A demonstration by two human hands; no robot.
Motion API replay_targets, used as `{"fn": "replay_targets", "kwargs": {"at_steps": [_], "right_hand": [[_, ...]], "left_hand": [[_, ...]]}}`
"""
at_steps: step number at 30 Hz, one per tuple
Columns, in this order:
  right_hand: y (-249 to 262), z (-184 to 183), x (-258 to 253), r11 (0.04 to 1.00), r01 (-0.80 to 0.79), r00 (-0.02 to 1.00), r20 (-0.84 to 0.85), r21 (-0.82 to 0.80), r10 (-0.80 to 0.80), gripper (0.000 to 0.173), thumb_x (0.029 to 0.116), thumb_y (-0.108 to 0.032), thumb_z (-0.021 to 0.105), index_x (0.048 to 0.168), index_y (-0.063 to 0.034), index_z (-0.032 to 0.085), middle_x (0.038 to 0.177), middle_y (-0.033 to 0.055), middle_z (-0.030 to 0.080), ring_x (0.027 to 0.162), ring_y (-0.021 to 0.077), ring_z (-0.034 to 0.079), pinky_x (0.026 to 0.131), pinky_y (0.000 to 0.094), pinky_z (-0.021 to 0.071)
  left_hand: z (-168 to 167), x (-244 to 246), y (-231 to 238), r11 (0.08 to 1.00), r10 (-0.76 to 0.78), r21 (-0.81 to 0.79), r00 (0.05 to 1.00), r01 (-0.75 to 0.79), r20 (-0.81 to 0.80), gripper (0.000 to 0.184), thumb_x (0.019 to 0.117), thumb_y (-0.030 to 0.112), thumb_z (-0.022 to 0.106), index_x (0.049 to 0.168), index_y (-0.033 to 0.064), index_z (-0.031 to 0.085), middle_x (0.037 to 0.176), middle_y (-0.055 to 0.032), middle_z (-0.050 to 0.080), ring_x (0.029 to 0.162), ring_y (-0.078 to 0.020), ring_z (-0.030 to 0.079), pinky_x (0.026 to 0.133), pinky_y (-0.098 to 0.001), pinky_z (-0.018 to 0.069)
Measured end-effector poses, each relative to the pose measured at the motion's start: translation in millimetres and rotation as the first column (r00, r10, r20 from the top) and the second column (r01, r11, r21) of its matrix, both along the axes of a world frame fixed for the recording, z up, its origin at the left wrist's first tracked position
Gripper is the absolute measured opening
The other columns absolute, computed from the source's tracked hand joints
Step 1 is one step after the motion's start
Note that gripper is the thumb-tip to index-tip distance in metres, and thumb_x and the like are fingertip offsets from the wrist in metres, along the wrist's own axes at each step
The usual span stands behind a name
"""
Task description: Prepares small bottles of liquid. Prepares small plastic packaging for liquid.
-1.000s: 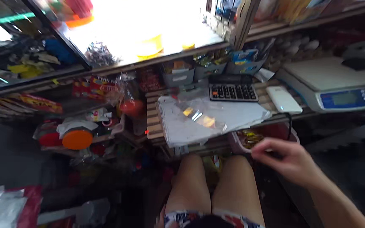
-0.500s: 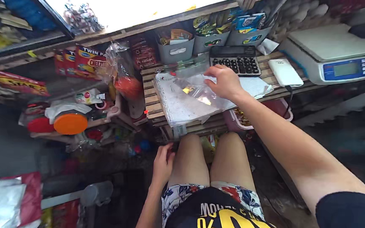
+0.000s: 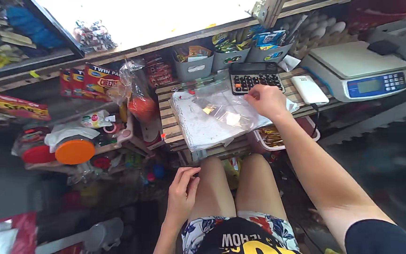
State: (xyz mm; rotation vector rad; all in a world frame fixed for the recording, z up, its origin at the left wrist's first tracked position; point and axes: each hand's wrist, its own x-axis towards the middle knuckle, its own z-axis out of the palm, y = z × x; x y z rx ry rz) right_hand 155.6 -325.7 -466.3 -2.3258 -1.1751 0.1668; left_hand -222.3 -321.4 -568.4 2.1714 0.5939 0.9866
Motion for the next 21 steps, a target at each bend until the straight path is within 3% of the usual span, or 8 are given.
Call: {"fn": "replay_targets", "kwargs": {"at_steps": [2,7,11,14,16,18,19,21], "right_hand": [[-2.3,-12.6,3.1,1.000,-0.020,1.000,-0.009,0.008,0.020,0.043,0.0946,-0.039,0.073,0.116,-0.0018,0.072,0.115,0.0241,0.068,0.109,0.0458,0.064,0.085,0.0702,0.0491],[-0.6,-20.8,11.4,0.972,-0.015,0.983,-0.177,0.234,0.058,0.023,0.0901,-0.011,0.075,0.105,0.0038,0.067,0.109,0.0240,0.063,0.098,0.0392,0.064,0.085,0.0598,0.0521],[-23.5,15.6,-21.6,0.804,0.124,0.807,-0.530,0.581,0.259,0.041,0.0951,-0.003,0.069,0.128,-0.0032,0.044,0.097,0.0093,0.066,0.076,0.0166,0.070,0.074,0.0352,0.0615],[-49.2,47.9,-56.5,0.726,0.181,0.640,-0.640,0.663,0.425,0.041,0.0969,0.002,0.061,0.131,-0.0103,0.043,0.090,0.0022,0.066,0.073,0.0106,0.068,0.070,0.0282,0.0608],[-67.0,56.6,-75.1,0.684,0.181,0.571,-0.642,0.706,0.512,0.036,0.0978,0.001,0.058,0.129,-0.0121,0.046,0.088,0.0007,0.065,0.072,0.0089,0.067,0.070,0.0264,0.0599],[-82.4,55.9,-76.9,0.601,0.176,0.530,-0.590,0.780,0.610,0.029,0.1001,-0.006,0.056,0.127,-0.0135,0.049,0.090,0.0002,0.067,0.075,0.0090,0.068,0.074,0.0269,0.0601],[-90.1,52.3,-70.4,0.548,0.146,0.529,-0.533,0.824,0.660,0.028,0.1021,-0.017,0.057,0.129,-0.0155,0.049,0.097,-0.0004,0.068,0.082,0.0092,0.069,0.080,0.0279,0.0604],[-105.8,44.4,-55.0,0.513,0.018,0.575,-0.429,0.858,0.697,0.055,0.0952,-0.045,0.069,0.139,-0.0196,0.048,0.117,-0.0030,0.063,0.102,0.0099,0.064,0.093,0.0308,0.0550]], "left_hand": [[5.7,11.5,2.4,0.999,-0.052,0.009,0.999,0.052,0.013,0.022,0.1022,0.015,0.060,0.119,0.0041,0.070,0.116,-0.0083,0.068,0.094,-0.0080,0.068,0.083,-0.0214,0.0592],[44.5,54.8,8.6,0.968,-0.233,0.124,0.967,0.220,0.105,0.020,0.1012,0.009,0.060,0.117,0.0029,0.071,0.115,-0.0092,0.067,0.097,-0.0093,0.066,0.086,-0.0231,0.0583],[87.8,99.7,19.0,0.942,-0.081,0.334,0.988,0.032,0.135,0.021,0.0986,0.015,0.065,0.118,0.0094,0.073,0.117,-0.0065,0.069,0.115,-0.0179,0.061,0.100,-0.0339,0.0506],[112.3,147.2,28.3,0.888,0.043,0.453,0.995,-0.080,0.091,0.043,0.0934,0.023,0.073,0.134,0.0117,0.065,0.136,-0.0100,0.062,0.129,-0.0293,0.054,0.106,-0.0483,0.0442],[124.4,172.8,30.5,0.861,0.052,0.501,0.995,-0.086,0.082,0.038,0.0983,0.024,0.067,0.134,0.0114,0.065,0.130,-0.0109,0.065,0.124,-0.0302,0.058,0.107,-0.0507,0.0421],[135.1,188.5,28.2,0.861,0.025,0.498,0.987,-0.101,0.158,0.020,0.1013,0.014,0.060,0.114,0.0093,0.074,0.105,-0.0086,0.073,0.104,-0.0257,0.066,0.103,-0.0491,0.0443],[143.0,191.2,24.6,0.888,-0.012,0.453,0.983,-0.074,0.184,0.020,0.1030,0.013,0.057,0.109,0.0077,0.075,0.098,-0.0068,0.073,0.098,-0.0223,0.067,0.100,-0.0469,0.0452],[159.5,188.1,11.2,0.969,-0.134,0.231,0.970,0.085,0.205,0.020,0.1046,0.015,0.055,0.110,0.0071,0.073,0.094,-0.0004,0.073,0.090,-0.0110,0.067,0.091,-0.0363,0.0503]]}}
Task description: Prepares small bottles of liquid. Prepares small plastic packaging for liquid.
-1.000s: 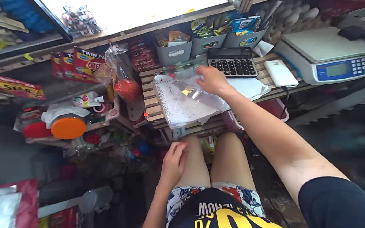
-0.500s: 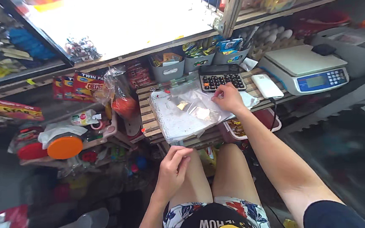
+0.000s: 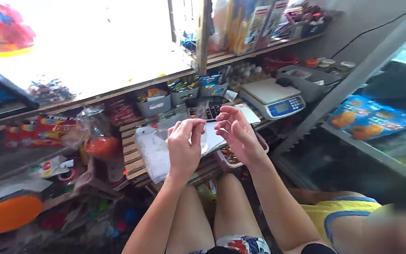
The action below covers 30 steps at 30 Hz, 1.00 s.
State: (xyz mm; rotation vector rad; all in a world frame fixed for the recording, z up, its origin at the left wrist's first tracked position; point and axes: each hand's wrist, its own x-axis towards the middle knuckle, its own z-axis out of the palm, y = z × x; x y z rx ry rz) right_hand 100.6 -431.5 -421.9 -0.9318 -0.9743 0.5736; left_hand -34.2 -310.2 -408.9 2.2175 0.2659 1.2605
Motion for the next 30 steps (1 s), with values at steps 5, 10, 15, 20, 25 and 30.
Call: {"fn": "replay_targets", "kwargs": {"at_steps": [5,10,15,20,25,30], "right_hand": [[-14.9,11.5,-7.1,0.996,-0.046,0.999,0.003,-0.074,0.046,0.044,0.0961,-0.036,0.069,0.134,-0.0134,0.064,0.118,-0.0004,0.069,0.104,0.0086,0.066,0.091,0.0277,0.0560],[-16.2,11.7,-15.1,0.962,0.270,0.963,0.006,0.032,-0.270,0.015,0.1005,-0.008,0.062,0.100,-0.0093,0.077,0.096,-0.0016,0.075,0.085,0.0046,0.068,0.080,0.0218,0.0571],[-17.2,0.1,-21.2,0.941,0.333,0.940,-0.094,0.057,-0.327,0.010,0.0865,-0.004,0.079,0.083,-0.0124,0.076,0.080,-0.0035,0.074,0.070,0.0010,0.066,0.068,0.0178,0.0569],[-25.0,-7.8,-17.9,0.940,0.340,0.937,-0.080,-0.006,-0.340,0.010,0.0976,-0.009,0.067,0.094,-0.0115,0.077,0.088,-0.0029,0.074,0.080,0.0042,0.069,0.077,0.0212,0.0582],[-27.1,-15.6,-19.0,0.944,0.330,0.940,-0.086,0.003,-0.329,0.014,0.0992,-0.005,0.063,0.103,-0.0087,0.076,0.094,0.0004,0.074,0.087,0.0076,0.070,0.082,0.0245,0.0595],[-32.4,-20.9,-19.6,0.986,0.163,0.983,-0.076,-0.044,-0.166,0.048,0.0933,-0.038,0.073,0.132,-0.0103,0.066,0.118,0.0026,0.072,0.103,0.0118,0.070,0.090,0.0281,0.0588]], "left_hand": [[13.5,-2.0,-26.0,0.827,-0.407,-0.431,0.913,0.361,-0.017,0.011,0.1001,0.007,0.061,0.103,0.0025,0.070,0.086,-0.0013,0.073,0.081,-0.0085,0.070,0.078,-0.0275,0.0597],[-0.8,-4.0,-35.0,0.836,-0.433,-0.402,0.899,0.374,-0.064,0.012,0.1001,0.006,0.062,0.104,0.0011,0.072,0.090,-0.0018,0.073,0.084,-0.0047,0.069,0.082,-0.0227,0.0579],[-11.4,-6.7,-43.5,0.806,-0.438,-0.471,0.896,0.358,-0.068,0.011,0.0999,0.008,0.063,0.102,0.0021,0.072,0.091,-0.0025,0.071,0.085,-0.0063,0.069,0.081,-0.0237,0.0583],[-18.0,-1.9,-45.6,0.811,-0.439,-0.469,0.894,0.350,-0.092,0.011,0.1003,0.007,0.062,0.103,0.0021,0.072,0.090,-0.0034,0.072,0.084,-0.0076,0.070,0.081,-0.0249,0.0585],[-24.7,0.3,-46.7,0.808,-0.434,-0.483,0.895,0.336,-0.103,0.012,0.1009,0.006,0.061,0.105,0.0001,0.071,0.092,-0.0043,0.073,0.083,-0.0070,0.072,0.080,-0.0246,0.0611],[-27.0,-3.2,-48.9,0.792,-0.416,-0.513,0.908,0.331,-0.056,0.011,0.1005,0.004,0.061,0.102,0.0008,0.071,0.086,-0.0017,0.073,0.079,-0.0055,0.070,0.077,-0.0228,0.0595]]}}
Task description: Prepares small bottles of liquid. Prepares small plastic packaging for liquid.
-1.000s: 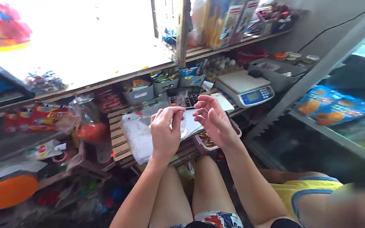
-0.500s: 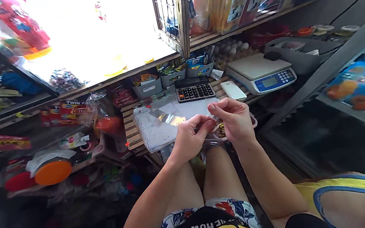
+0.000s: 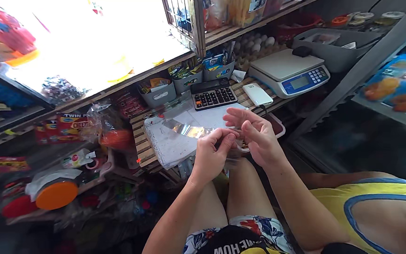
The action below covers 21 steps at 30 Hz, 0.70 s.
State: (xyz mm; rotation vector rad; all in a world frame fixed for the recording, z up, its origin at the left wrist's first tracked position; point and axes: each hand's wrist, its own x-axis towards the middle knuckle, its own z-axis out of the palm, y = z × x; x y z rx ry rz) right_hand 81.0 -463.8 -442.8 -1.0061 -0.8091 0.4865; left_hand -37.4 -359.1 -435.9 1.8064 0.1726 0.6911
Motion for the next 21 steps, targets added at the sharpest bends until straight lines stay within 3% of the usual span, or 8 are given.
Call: {"fn": "replay_targets", "kwargs": {"at_steps": [3,5,7,11,14,17,19,21], "right_hand": [[2.0,-0.9,-5.4,0.991,0.126,0.992,0.025,0.033,-0.127,0.020,0.0926,-0.006,0.072,0.112,-0.0062,0.075,0.097,0.0033,0.077,0.086,0.0102,0.073,0.079,0.0265,0.0623],[0.9,-0.9,-2.4,0.974,0.221,0.972,0.073,0.046,-0.224,0.011,0.0885,-0.004,0.076,0.099,-0.0089,0.077,0.087,-0.0004,0.075,0.076,0.0068,0.070,0.073,0.0246,0.0615],[-3.4,-0.9,4.3,0.961,0.265,0.955,0.117,0.080,-0.273,0.007,0.0870,-0.007,0.078,0.093,-0.0096,0.075,0.084,-0.0018,0.074,0.075,0.0064,0.069,0.072,0.0244,0.0606],[-19.1,-7.6,15.6,0.969,0.233,0.959,0.145,0.086,-0.244,0.012,0.0972,-0.011,0.066,0.107,-0.0078,0.073,0.096,-0.0013,0.075,0.088,0.0092,0.071,0.082,0.0260,0.0606],[-23.8,-18.0,16.1,0.968,0.234,0.965,0.097,0.086,-0.242,0.015,0.0982,-0.016,0.064,0.108,-0.0129,0.075,0.101,-0.0014,0.075,0.094,0.0112,0.072,0.086,0.0270,0.0607],[-28.9,-30.5,18.6,0.964,0.251,0.961,0.095,0.091,-0.259,0.016,0.0974,-0.022,0.065,0.108,-0.0209,0.077,0.102,-0.0038,0.076,0.096,0.0100,0.072,0.086,0.0256,0.0601],[-34.3,-37.9,22.8,0.959,0.271,0.952,0.124,0.080,-0.279,0.016,0.0977,-0.023,0.065,0.108,-0.0233,0.077,0.105,-0.0051,0.076,0.099,0.0081,0.071,0.088,0.0235,0.0583],[-41.5,-44.0,27.9,0.957,0.283,0.949,0.130,0.060,-0.289,0.018,0.0983,-0.018,0.064,0.109,-0.0228,0.077,0.108,-0.0061,0.076,0.102,0.0068,0.070,0.090,0.0225,0.0568]], "left_hand": [[-4.6,-1.5,2.9,0.998,-0.027,0.059,1.000,0.027,-0.012,0.012,0.1007,0.006,0.062,0.104,-0.0002,0.071,0.089,-0.0027,0.073,0.082,-0.0058,0.071,0.080,-0.0239,0.0604],[-2.3,-2.5,11.6,0.986,-0.059,0.156,0.998,0.063,-0.030,0.016,0.1006,0.012,0.063,0.109,0.0004,0.071,0.096,-0.0030,0.073,0.091,-0.0057,0.070,0.087,-0.0253,0.0584],[12.1,-2.6,33.3,0.967,0.025,0.253,0.999,-0.017,-0.028,0.023,0.1000,0.017,0.065,0.117,0.0020,0.070,0.110,-0.0064,0.073,0.104,-0.0117,0.068,0.094,-0.0330,0.0560],[66.2,20.1,111.5,0.848,0.385,0.357,0.918,-0.392,0.093,0.037,0.1010,0.017,0.062,0.135,0.0014,0.059,0.133,-0.0179,0.062,0.117,-0.0244,0.063,0.097,-0.0408,0.0542],[113.0,55.7,180.7,0.751,0.573,0.351,0.816,-0.560,0.077,0.053,0.0998,0.014,0.062,0.147,-0.0021,0.045,0.148,-0.0271,0.047,0.130,-0.0364,0.055,0.104,-0.0471,0.0502],[141.1,91.3,241.6,0.705,0.651,0.368,0.759,-0.606,0.004,0.068,0.0988,0.014,0.062,0.156,-0.0047,0.030,0.157,-0.0324,0.034,0.145,-0.0434,0.037,0.118,-0.0530,0.0349],[153.1,104.8,266.3,0.755,0.626,0.341,0.771,-0.559,-0.122,0.079,0.1028,0.021,0.058,0.162,-0.0036,0.011,0.166,-0.0301,0.017,0.154,-0.0405,0.022,0.124,-0.0529,0.0237],[155.2,114.4,283.8,0.813,0.569,0.271,0.801,-0.515,-0.186,0.085,0.1043,0.024,0.057,0.163,0.0006,0.000,0.169,-0.0254,0.011,0.155,-0.0368,0.022,0.124,-0.0522,0.0248]]}}
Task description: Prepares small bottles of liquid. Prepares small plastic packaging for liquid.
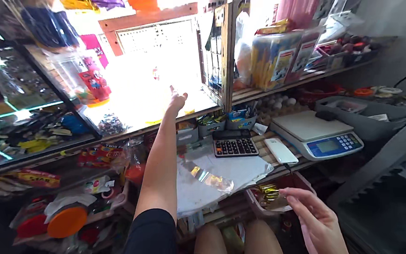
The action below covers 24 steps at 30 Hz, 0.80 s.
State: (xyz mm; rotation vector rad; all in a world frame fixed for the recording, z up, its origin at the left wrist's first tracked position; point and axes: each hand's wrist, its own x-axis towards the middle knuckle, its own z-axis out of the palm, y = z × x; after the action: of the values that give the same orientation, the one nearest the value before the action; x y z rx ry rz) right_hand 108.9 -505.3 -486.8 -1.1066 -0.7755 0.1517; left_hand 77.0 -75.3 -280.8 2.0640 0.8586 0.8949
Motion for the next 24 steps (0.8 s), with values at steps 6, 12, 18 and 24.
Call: {"fn": "replay_targets", "kwargs": {"at_steps": [6,12,18,24], "right_hand": [[-1.2,-3.7,8.6,0.996,0.072,0.995,-0.065,-0.055,-0.076,0.020,0.0937,-0.001,0.065,0.105,-0.0121,0.076,0.098,-0.0079,0.076,0.089,0.0026,0.070,0.083,0.0195,0.0586],[16.4,10.3,7.2,1.000,0.010,0.999,-0.049,-0.008,-0.010,0.014,0.0957,-0.010,0.068,0.106,-0.0102,0.077,0.095,-0.0008,0.078,0.087,0.0084,0.074,0.081,0.0223,0.0611],[24.5,38.9,5.8,0.999,0.006,0.998,0.064,-0.032,-0.004,0.019,0.1002,-0.011,0.062,0.112,-0.0037,0.076,0.107,0.0046,0.077,0.101,0.0141,0.073,0.091,0.0279,0.0599],[24.6,58.8,-11.1,0.991,0.129,0.980,0.157,-0.041,-0.121,0.015,0.0931,-0.008,0.073,0.108,-0.0083,0.075,0.096,-0.0001,0.076,0.085,0.0106,0.073,0.080,0.0278,0.0633]], "left_hand": [[-16.6,17.4,13.0,0.997,-0.072,-0.008,0.992,0.073,0.104,0.082,0.1003,0.028,0.067,0.161,0.0000,0.019,0.161,-0.0267,0.032,0.148,-0.0361,0.036,0.120,-0.0517,0.0324],[-18.3,20.9,7.4,0.997,-0.081,0.001,0.983,0.082,0.162,0.071,0.0897,0.029,0.080,0.144,-0.0012,0.047,0.133,-0.0242,0.061,0.124,-0.0327,0.061,0.107,-0.0504,0.0480],[-31.1,-27.3,-61.3,0.958,-0.171,0.261,0.969,0.121,0.177,0.070,0.0839,0.035,0.084,0.138,0.0007,0.056,0.126,-0.0202,0.065,0.117,-0.0294,0.064,0.101,-0.0502,0.0509],[-81.3,-97.9,-159.7,0.860,-0.507,0.109,0.814,0.498,0.283,0.063,0.0852,0.022,0.080,0.137,0.0010,0.051,0.120,-0.0072,0.068,0.112,-0.0141,0.067,0.098,-0.0342,0.0572]]}}
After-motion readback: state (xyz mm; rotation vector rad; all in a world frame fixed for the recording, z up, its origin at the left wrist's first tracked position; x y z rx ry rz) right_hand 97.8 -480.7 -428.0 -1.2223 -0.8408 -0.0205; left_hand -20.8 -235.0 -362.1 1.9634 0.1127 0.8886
